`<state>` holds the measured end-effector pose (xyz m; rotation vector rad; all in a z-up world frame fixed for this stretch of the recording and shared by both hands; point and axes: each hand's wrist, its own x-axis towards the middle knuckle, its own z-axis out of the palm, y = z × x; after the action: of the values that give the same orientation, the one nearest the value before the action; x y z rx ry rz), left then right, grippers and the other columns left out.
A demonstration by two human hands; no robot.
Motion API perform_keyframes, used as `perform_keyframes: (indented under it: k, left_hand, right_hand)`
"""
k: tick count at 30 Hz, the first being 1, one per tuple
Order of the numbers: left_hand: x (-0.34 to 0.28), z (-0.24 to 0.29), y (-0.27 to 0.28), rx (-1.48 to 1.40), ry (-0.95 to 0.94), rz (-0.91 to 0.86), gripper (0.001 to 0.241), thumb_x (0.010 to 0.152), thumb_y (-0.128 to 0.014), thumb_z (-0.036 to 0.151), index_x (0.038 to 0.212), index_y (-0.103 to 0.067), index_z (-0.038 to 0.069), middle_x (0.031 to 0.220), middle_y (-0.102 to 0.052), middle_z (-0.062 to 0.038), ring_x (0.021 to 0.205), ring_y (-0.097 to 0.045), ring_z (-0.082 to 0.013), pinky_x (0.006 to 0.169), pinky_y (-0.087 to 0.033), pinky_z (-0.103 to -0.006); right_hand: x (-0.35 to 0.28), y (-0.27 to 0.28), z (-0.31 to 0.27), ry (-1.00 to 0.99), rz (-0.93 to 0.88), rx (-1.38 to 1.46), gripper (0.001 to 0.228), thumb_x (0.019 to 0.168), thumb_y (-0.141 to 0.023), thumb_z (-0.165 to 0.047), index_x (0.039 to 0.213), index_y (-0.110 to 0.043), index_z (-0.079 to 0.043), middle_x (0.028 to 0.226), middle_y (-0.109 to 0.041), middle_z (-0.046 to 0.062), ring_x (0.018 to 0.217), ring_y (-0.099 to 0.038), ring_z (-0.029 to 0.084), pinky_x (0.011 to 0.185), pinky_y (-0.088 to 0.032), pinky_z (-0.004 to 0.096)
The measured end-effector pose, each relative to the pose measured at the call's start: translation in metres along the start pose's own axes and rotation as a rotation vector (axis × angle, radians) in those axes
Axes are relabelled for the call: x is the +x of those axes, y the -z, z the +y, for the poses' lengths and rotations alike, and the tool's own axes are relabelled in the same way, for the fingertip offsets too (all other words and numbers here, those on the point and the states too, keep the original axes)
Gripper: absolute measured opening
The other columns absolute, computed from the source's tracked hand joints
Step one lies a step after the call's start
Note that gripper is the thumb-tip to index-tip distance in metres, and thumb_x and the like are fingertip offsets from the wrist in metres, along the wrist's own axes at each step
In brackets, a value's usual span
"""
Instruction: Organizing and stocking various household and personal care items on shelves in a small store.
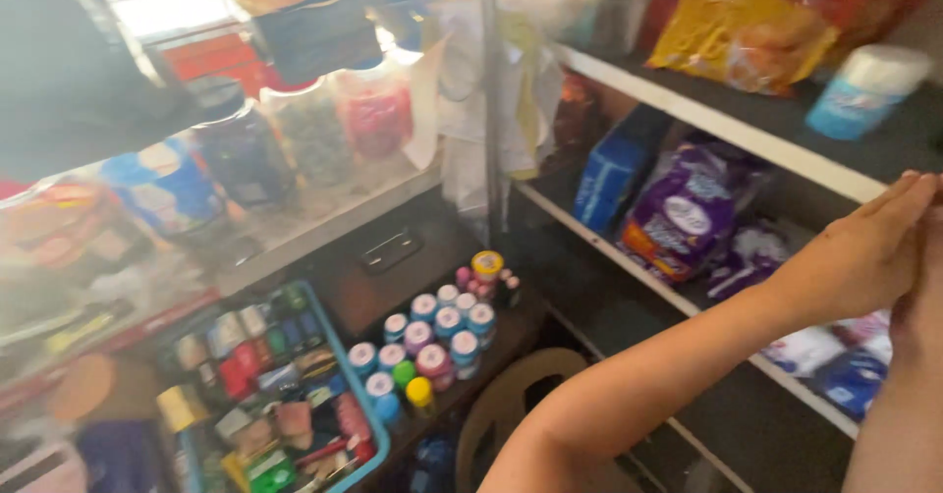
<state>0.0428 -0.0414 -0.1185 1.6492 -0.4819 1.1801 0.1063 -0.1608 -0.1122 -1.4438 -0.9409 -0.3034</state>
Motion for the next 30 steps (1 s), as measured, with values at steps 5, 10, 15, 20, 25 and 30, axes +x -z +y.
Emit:
perform_keyframes:
  k: [5,10,15,20,25,30]
  left_hand:
    - [-0.068,0.031,0.16,0.146,0.363,-0.106,0.031,0.102,-0.051,0.002,0.133,-0.049,-0.003,0.123,-0.061,-0.025,0.12,-0.063,-0.0383,0.105,-0.054,-0.0387]
    - [-0.16,0.032,0.304,0.305,0.467,-0.109,0.033,0.099,-0.054,0.002,0.131,-0.06,0.003,0.117,-0.069,-0.022,0.116,-0.068,-0.039,0.095,-0.054,-0.0423]
    - [-0.24,0.019,0.379,0.413,0.628,-0.127,0.025,0.096,-0.063,0.01,0.119,-0.069,0.005,0.103,-0.074,-0.02,0.1,-0.073,-0.0389,0.084,-0.057,-0.0436]
    - [-0.268,0.026,0.401,0.763,0.779,-0.202,0.055,0.076,-0.081,0.01,0.127,-0.062,0.001,0.119,-0.066,-0.025,0.112,-0.063,-0.0429,0.09,-0.052,-0.0487]
    - [-0.277,0.026,0.402,0.742,0.845,-0.189,0.059,0.075,-0.076,0.003,0.132,-0.064,0.004,0.125,-0.067,-0.023,0.117,-0.064,-0.04,0.096,-0.052,-0.0453]
    - [-0.254,0.035,0.39,0.644,0.856,-0.198,0.06,0.075,-0.071,-0.003,0.134,-0.065,0.005,0.128,-0.068,-0.022,0.12,-0.064,-0.0386,0.096,-0.052,-0.0431]
  right_hand:
    - [-0.057,-0.17,-0.048,-0.415,-0.027,0.098,0.039,0.111,-0.061,-0.019,0.147,-0.062,-0.005,0.136,-0.065,0.013,0.113,-0.06,0.023,0.098,-0.048,0.036]
    - [-0.125,-0.288,-0.015,-0.595,-0.314,0.195,0.038,0.102,-0.059,-0.015,0.139,-0.064,-0.008,0.13,-0.07,0.009,0.113,-0.067,0.02,0.098,-0.054,0.033]
    - [-0.206,-0.371,0.054,-0.603,-0.527,0.127,0.042,0.095,-0.064,-0.008,0.137,-0.065,-0.005,0.126,-0.074,0.011,0.113,-0.069,0.018,0.097,-0.054,0.032]
    - [-0.243,-0.404,0.076,-0.584,-0.643,0.11,0.054,0.085,-0.073,-0.004,0.138,-0.06,-0.005,0.131,-0.071,0.011,0.118,-0.069,0.019,0.099,-0.054,0.033]
    - [-0.251,-0.416,0.067,-0.393,-0.615,-0.066,0.06,0.076,-0.08,-0.004,0.133,-0.062,-0.007,0.126,-0.071,0.013,0.116,-0.068,0.024,0.097,-0.053,0.036]
    - [-0.238,-0.392,0.035,-0.456,-0.54,-0.1,0.057,0.075,-0.083,-0.007,0.127,-0.062,-0.008,0.121,-0.072,0.011,0.113,-0.069,0.023,0.095,-0.054,0.036]
